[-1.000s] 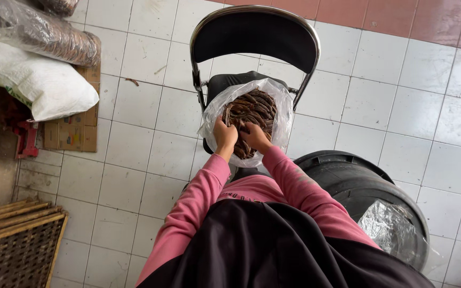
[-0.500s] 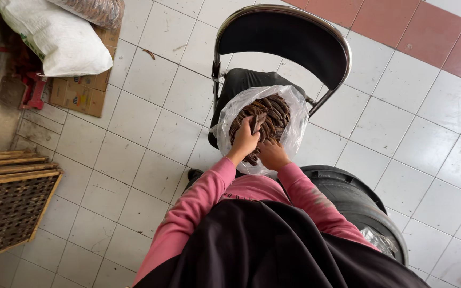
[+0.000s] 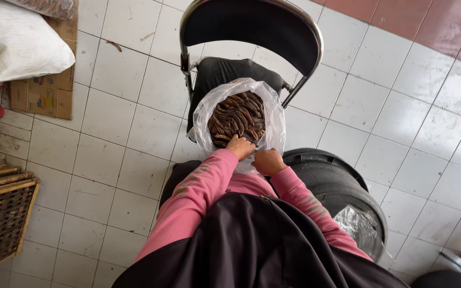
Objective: The person picks up dried fruit slices from a plastic bag and arranges them in neat rows on a wooden tray, then picks up slices from the tray and puts them back into the bag.
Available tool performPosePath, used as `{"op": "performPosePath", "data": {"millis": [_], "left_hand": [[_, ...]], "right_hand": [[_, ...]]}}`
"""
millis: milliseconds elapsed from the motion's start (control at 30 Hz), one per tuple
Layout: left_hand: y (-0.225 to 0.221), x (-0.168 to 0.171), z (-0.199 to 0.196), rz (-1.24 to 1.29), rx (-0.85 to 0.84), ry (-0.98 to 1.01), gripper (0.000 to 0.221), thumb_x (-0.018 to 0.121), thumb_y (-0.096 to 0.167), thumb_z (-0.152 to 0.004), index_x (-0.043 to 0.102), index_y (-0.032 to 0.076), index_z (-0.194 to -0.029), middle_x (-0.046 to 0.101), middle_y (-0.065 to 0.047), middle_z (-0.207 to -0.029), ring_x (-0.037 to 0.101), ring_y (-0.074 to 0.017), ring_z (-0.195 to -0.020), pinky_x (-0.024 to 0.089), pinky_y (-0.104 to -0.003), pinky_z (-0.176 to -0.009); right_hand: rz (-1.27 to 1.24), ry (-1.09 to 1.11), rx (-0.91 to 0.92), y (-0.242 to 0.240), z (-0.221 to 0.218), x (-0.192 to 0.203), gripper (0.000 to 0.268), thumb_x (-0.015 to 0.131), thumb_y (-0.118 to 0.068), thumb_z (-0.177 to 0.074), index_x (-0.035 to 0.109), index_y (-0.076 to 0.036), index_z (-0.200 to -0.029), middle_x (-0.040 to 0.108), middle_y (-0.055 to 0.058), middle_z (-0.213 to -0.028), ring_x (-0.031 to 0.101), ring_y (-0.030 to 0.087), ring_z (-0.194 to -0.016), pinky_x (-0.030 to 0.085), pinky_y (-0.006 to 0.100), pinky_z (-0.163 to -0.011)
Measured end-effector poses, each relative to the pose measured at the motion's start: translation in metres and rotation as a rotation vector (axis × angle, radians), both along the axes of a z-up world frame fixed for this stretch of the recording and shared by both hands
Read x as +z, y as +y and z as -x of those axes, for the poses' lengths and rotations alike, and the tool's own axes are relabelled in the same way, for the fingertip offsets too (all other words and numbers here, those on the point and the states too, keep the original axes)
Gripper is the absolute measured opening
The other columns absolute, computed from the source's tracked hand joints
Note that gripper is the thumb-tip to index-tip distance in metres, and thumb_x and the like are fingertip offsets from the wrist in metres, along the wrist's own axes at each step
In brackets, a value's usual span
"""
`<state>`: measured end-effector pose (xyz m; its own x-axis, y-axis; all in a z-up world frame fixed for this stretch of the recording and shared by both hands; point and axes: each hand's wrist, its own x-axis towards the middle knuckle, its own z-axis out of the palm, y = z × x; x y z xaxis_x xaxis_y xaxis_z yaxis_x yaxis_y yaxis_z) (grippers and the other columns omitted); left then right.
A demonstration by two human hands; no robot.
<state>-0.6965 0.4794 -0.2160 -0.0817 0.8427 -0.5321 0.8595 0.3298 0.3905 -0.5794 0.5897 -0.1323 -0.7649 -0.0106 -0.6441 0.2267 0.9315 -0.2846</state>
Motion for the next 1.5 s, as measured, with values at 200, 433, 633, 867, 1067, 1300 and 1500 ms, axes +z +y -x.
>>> {"op": "performPosePath", "data": {"millis": [200,433,633,867,1067,1300,1500], "left_hand": [[-0.001,0.012,0.018,-0.099,0.134,0.102,0.033,0.066,0.006,-0.084,0.068,0.015,-0.116,0.070,-0.004,-0.118,0.064,-0.0248,-0.116,0.048,-0.050,-0.098],[-0.008,-0.001,0.021,-0.090,0.144,0.203,0.017,0.060,0.014,-0.099,0.076,0.018,-0.104,0.072,-0.003,-0.111,0.064,-0.0234,-0.112,0.047,-0.046,-0.099],[-0.008,-0.002,0.021,0.041,-0.056,0.362,0.026,0.068,0.026,-0.082,0.077,0.017,-0.105,0.068,-0.002,-0.115,0.060,-0.0222,-0.116,0.042,-0.043,-0.098],[-0.021,0.004,0.022,-0.247,0.108,0.420,0.015,0.062,0.015,-0.093,0.069,0.016,-0.106,0.068,-0.004,-0.106,0.066,-0.0244,-0.103,0.048,-0.042,-0.091],[-0.019,0.021,0.025,-0.299,0.163,0.324,0.015,0.059,0.011,-0.095,0.063,0.014,-0.109,0.065,-0.004,-0.103,0.066,-0.0243,-0.101,0.049,-0.044,-0.090],[-0.021,0.041,0.038,0.069,-0.240,0.215,0.067,0.064,0.031,-0.097,0.028,0.020,-0.154,0.028,-0.006,-0.157,0.029,-0.0248,-0.146,0.023,-0.056,-0.116],[-0.017,0.037,0.039,0.097,-0.366,0.411,0.096,0.057,0.055,-0.098,-0.004,0.027,-0.166,-0.012,-0.004,-0.173,-0.008,-0.0281,-0.159,-0.008,-0.071,-0.117]], "right_hand": [[0.253,0.270,-0.227,0.024,0.005,-0.009,0.013,0.068,-0.011,-0.088,0.071,-0.006,-0.099,0.074,0.016,-0.093,0.070,0.038,-0.092,0.053,0.049,-0.083],[0.207,0.115,-0.090,0.012,0.033,-0.092,0.023,0.065,0.001,-0.083,0.072,-0.003,-0.105,0.074,0.020,-0.100,0.071,0.040,-0.100,0.056,0.048,-0.087],[0.181,-0.131,-0.211,-0.003,0.030,-0.111,0.044,0.086,-0.024,-0.077,0.072,-0.002,-0.112,0.071,0.022,-0.104,0.068,0.039,-0.105,0.055,0.048,-0.090],[0.049,0.334,-0.721,-0.031,0.020,-0.112,0.032,0.076,-0.011,-0.081,0.059,-0.001,-0.107,0.068,0.026,-0.106,0.067,0.046,-0.096,0.054,0.053,-0.082],[0.188,0.250,-0.728,-0.023,0.024,-0.112,0.021,0.070,-0.006,-0.080,0.064,-0.004,-0.101,0.071,0.020,-0.100,0.067,0.043,-0.100,0.053,0.052,-0.084],[0.452,0.615,-0.908,-0.021,-0.004,0.020,0.023,0.069,-0.011,-0.090,0.066,-0.002,-0.112,0.071,0.017,-0.103,0.071,0.033,-0.097,0.056,0.041,-0.084],[0.285,0.728,-1.405,-0.059,-0.117,0.109,0.025,0.068,-0.015,-0.096,0.067,-0.002,-0.117,0.074,0.012,-0.110,0.072,0.020,-0.102,0.056,0.032,-0.088]]}}
